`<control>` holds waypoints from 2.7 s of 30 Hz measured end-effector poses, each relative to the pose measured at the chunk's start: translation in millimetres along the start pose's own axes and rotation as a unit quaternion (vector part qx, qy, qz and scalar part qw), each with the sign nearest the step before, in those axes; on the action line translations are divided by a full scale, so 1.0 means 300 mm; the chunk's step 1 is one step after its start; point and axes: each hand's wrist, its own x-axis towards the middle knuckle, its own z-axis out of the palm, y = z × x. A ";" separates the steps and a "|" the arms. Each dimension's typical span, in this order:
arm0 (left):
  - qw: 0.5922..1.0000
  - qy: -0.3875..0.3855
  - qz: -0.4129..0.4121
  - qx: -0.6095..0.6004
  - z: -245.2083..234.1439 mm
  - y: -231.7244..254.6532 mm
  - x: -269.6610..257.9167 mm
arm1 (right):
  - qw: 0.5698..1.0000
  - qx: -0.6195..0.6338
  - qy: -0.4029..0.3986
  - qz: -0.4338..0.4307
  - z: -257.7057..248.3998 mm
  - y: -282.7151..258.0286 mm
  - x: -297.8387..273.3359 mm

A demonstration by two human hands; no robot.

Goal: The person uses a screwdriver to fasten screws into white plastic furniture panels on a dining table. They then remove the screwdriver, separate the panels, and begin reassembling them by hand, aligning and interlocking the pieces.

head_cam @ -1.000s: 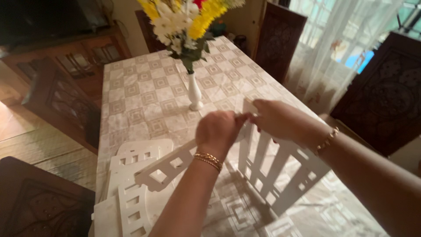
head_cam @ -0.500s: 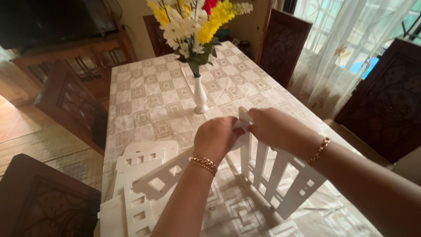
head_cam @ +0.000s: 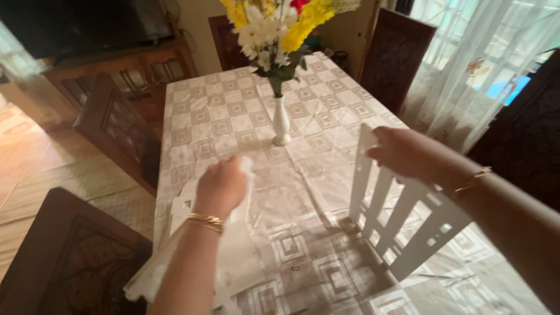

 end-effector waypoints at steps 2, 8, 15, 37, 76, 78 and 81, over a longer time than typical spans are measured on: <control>0.999 0.025 -0.001 0.023 0.052 -0.133 -0.044 | 1.000 0.001 -0.013 0.011 -0.008 -0.017 -0.001; 0.991 0.066 0.011 0.115 0.290 -0.343 -0.295 | 0.995 -0.071 0.063 -0.003 0.003 -0.060 -0.047; 0.986 0.103 0.049 0.117 0.476 -0.387 -0.501 | 0.926 -0.269 0.156 -0.212 0.333 -0.051 -0.086; 0.996 -0.005 0.074 0.046 0.590 -0.374 -0.675 | 0.759 -0.368 0.166 -0.511 1.125 -0.006 0.024; 0.996 -0.069 -0.020 -0.051 0.649 -0.400 -0.740 | 0.936 -0.155 0.035 -0.314 1.247 0.269 0.006; 0.995 -0.074 -0.024 -0.063 0.647 -0.396 -0.734 | 0.925 -0.169 0.051 -0.338 1.240 0.265 0.008; 0.995 -0.071 -0.019 -0.067 0.645 -0.397 -0.731 | 0.878 -0.172 0.117 -0.432 1.209 0.238 0.009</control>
